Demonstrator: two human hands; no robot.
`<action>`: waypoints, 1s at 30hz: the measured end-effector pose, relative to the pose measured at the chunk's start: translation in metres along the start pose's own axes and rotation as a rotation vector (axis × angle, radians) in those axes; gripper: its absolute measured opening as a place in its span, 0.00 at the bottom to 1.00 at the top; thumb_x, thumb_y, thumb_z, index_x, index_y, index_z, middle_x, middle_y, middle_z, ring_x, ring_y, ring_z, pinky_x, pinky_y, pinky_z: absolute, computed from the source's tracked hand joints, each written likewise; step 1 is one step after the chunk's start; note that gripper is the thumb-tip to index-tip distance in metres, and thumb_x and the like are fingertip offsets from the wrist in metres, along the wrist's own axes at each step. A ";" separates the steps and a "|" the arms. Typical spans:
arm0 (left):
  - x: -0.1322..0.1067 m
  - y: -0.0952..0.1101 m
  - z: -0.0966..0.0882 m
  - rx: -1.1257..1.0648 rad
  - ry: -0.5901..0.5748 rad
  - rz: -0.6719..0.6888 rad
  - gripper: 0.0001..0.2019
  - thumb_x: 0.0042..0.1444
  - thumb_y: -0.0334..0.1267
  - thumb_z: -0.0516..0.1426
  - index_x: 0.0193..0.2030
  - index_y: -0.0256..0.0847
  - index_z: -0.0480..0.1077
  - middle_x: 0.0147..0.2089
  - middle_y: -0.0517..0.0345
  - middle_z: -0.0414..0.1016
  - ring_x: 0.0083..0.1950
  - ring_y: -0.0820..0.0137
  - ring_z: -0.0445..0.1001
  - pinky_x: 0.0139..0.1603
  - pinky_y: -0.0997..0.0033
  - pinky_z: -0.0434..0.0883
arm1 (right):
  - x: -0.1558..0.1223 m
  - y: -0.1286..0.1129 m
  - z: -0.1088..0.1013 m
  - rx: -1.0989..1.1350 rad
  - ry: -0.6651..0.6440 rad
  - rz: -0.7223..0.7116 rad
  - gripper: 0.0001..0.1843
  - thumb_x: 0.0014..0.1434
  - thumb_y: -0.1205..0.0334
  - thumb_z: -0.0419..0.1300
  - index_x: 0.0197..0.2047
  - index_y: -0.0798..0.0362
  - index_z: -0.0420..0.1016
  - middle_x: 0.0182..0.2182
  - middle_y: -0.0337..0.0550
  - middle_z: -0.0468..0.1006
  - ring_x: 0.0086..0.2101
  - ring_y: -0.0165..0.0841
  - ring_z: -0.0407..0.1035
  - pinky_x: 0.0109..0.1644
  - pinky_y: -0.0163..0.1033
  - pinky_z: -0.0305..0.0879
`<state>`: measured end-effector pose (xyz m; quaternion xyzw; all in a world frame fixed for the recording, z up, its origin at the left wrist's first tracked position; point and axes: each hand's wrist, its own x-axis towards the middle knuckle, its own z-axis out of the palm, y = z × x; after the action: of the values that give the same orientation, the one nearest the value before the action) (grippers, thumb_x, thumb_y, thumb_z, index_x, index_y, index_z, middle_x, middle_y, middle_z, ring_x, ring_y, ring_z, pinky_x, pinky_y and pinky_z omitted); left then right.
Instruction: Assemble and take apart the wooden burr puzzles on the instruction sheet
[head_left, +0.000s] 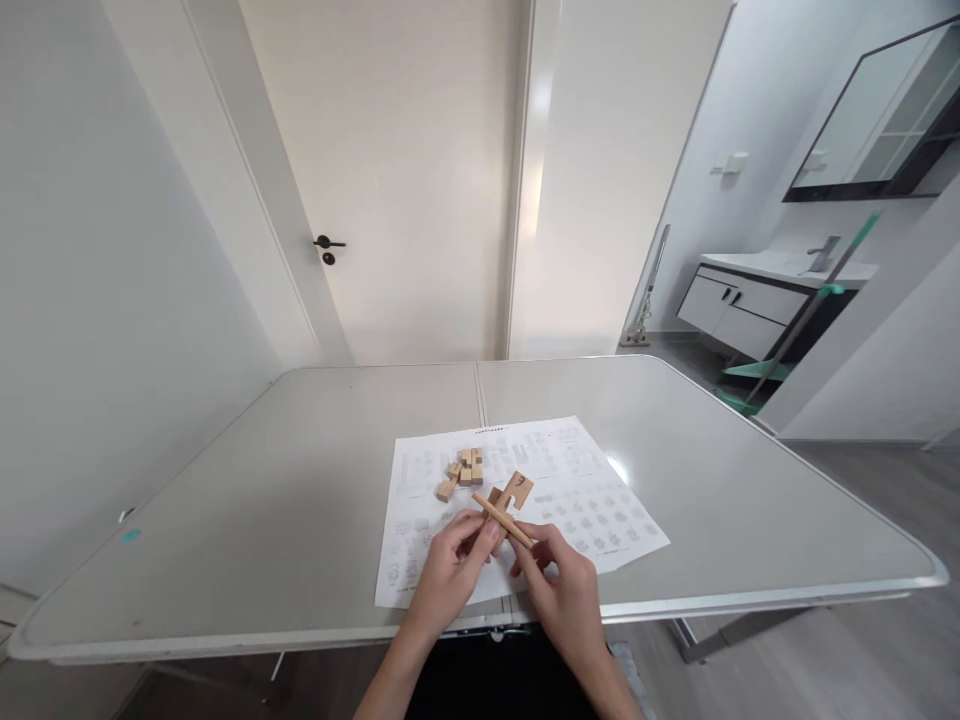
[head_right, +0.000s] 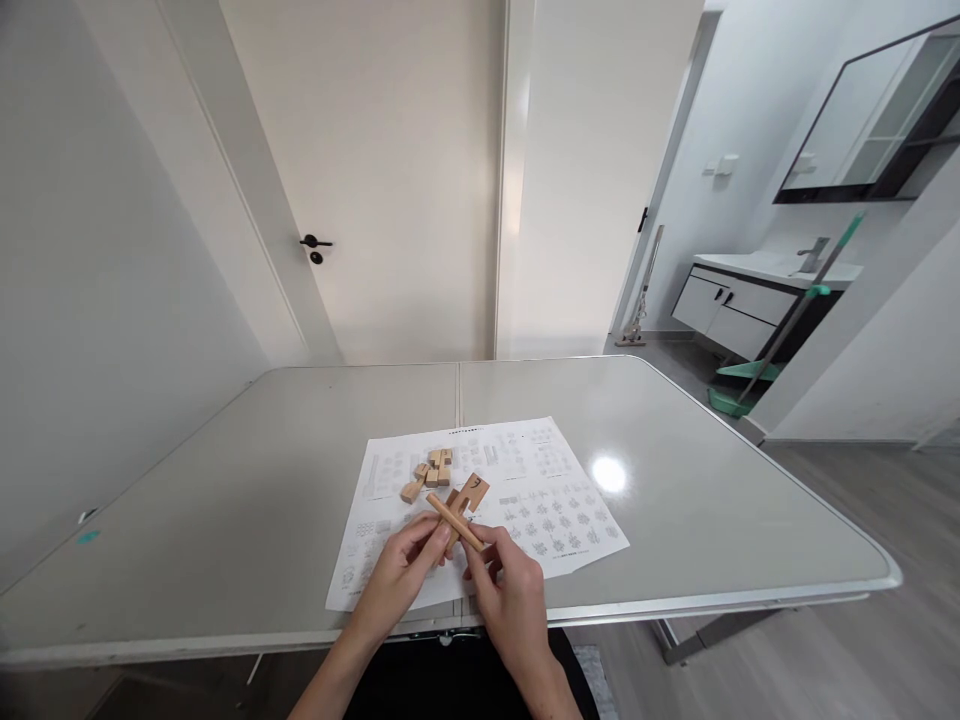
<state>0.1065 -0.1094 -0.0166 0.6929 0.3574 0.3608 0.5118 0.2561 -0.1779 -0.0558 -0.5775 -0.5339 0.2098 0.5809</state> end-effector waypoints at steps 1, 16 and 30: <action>0.000 0.000 0.000 0.011 0.001 0.000 0.23 0.69 0.56 0.55 0.34 0.39 0.77 0.36 0.53 0.72 0.37 0.65 0.68 0.38 0.69 0.67 | 0.000 0.000 0.000 0.003 0.005 0.003 0.14 0.71 0.49 0.59 0.46 0.49 0.80 0.27 0.41 0.83 0.24 0.34 0.75 0.29 0.34 0.69; -0.001 0.002 0.000 0.041 0.013 0.030 0.22 0.69 0.52 0.56 0.28 0.39 0.75 0.38 0.52 0.73 0.38 0.65 0.71 0.38 0.69 0.68 | -0.001 0.006 0.003 0.103 -0.022 0.152 0.18 0.70 0.44 0.59 0.48 0.49 0.78 0.32 0.45 0.87 0.28 0.39 0.81 0.35 0.38 0.73; 0.000 -0.004 0.002 0.059 0.026 0.041 0.22 0.69 0.52 0.56 0.30 0.38 0.77 0.37 0.53 0.71 0.34 0.67 0.71 0.34 0.69 0.67 | 0.004 0.001 0.001 0.166 -0.027 0.178 0.19 0.69 0.43 0.60 0.46 0.51 0.78 0.34 0.48 0.88 0.30 0.41 0.83 0.35 0.37 0.75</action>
<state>0.1075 -0.1098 -0.0207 0.7102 0.3604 0.3694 0.4788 0.2571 -0.1739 -0.0554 -0.5694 -0.4693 0.3118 0.5986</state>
